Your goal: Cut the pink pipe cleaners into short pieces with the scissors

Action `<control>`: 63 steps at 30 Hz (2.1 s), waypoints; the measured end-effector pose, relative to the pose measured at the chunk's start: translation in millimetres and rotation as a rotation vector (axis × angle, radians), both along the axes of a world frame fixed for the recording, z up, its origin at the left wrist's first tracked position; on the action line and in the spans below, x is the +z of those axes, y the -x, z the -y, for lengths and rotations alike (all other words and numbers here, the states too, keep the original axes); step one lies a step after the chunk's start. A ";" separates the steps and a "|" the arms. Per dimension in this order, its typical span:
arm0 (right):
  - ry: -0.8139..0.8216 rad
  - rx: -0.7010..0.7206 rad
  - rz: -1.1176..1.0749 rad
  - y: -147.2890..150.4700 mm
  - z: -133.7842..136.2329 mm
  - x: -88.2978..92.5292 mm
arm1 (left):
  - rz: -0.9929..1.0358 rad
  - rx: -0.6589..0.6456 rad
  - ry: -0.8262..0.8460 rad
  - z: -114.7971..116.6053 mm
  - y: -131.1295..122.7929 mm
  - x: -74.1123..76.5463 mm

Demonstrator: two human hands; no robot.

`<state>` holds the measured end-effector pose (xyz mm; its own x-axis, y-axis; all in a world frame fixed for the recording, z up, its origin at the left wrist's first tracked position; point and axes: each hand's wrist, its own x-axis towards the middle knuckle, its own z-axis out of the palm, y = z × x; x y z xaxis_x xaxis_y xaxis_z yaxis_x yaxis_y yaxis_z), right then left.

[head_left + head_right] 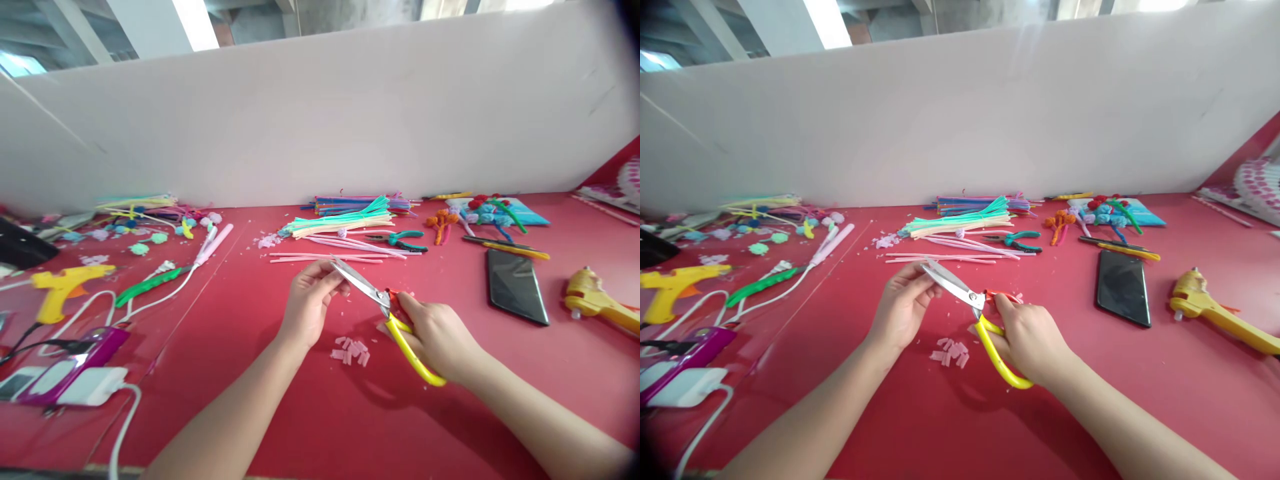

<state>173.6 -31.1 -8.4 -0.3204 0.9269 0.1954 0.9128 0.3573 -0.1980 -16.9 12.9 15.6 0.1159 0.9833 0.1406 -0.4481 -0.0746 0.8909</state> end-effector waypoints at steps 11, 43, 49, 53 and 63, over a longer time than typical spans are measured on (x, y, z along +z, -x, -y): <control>-0.006 -0.004 0.004 0.0 0.7 0.3 | -0.021 0.011 0.011 0.6 -0.8 3.7; 0.348 -0.130 -0.676 7.9 -4.1 10.7 | -0.276 -0.357 0.068 8.5 -7.2 0.8; 0.551 -0.131 -1.053 14.0 -0.8 19.6 | -0.393 -0.542 0.096 13.7 -13.8 -3.2; 0.563 -0.141 -1.046 14.8 0.7 17.8 | -0.463 -0.598 0.099 14.2 -13.2 -2.6; 0.350 -0.178 -0.710 11.3 -3.2 9.9 | -0.697 -0.330 -0.039 21.9 -21.2 -8.7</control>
